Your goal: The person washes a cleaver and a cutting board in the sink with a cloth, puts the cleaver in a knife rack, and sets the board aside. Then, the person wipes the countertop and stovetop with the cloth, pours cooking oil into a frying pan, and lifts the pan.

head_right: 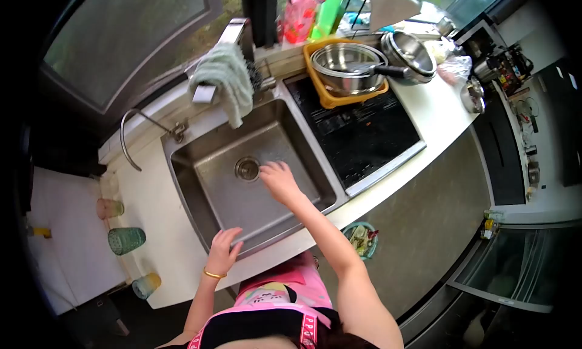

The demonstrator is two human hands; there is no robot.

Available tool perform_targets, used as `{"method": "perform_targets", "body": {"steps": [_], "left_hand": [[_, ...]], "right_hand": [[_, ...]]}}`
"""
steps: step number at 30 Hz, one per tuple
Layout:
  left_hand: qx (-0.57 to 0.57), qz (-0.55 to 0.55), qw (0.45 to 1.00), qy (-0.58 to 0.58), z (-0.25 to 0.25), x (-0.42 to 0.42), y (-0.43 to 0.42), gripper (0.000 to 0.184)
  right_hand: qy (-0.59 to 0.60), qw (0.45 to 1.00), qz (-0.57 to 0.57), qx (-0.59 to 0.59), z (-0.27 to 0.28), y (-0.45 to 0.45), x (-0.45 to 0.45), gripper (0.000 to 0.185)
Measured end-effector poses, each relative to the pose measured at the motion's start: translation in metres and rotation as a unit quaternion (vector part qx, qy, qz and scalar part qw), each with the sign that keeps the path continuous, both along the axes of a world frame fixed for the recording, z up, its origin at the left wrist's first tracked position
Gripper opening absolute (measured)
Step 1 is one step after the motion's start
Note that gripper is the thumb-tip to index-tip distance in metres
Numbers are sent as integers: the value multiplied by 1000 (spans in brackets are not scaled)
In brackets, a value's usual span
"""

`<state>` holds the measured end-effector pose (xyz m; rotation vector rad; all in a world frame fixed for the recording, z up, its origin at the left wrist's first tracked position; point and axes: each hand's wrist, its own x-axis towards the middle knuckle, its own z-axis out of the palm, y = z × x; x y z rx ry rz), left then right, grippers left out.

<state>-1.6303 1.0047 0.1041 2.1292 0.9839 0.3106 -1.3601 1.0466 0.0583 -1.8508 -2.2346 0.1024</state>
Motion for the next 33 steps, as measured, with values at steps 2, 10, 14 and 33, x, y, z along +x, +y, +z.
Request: {"method": "perform_targets", "body": {"steps": [2, 10, 14, 33], "left_hand": [[5, -33, 999, -6, 8, 15, -4, 31], [32, -70, 997, -3, 38, 84, -33, 30], [23, 20, 999, -13, 47, 116, -69, 28], [81, -107, 991, -27, 56, 203, -43, 23]], "right_hand": [[149, 982, -75, 92, 35, -18, 32, 10], [-229, 912, -235, 247, 191, 34, 252, 16], [-270, 907, -316, -63, 180, 66, 313, 27], [-384, 771, -438, 256, 365, -218, 441, 9]]}}
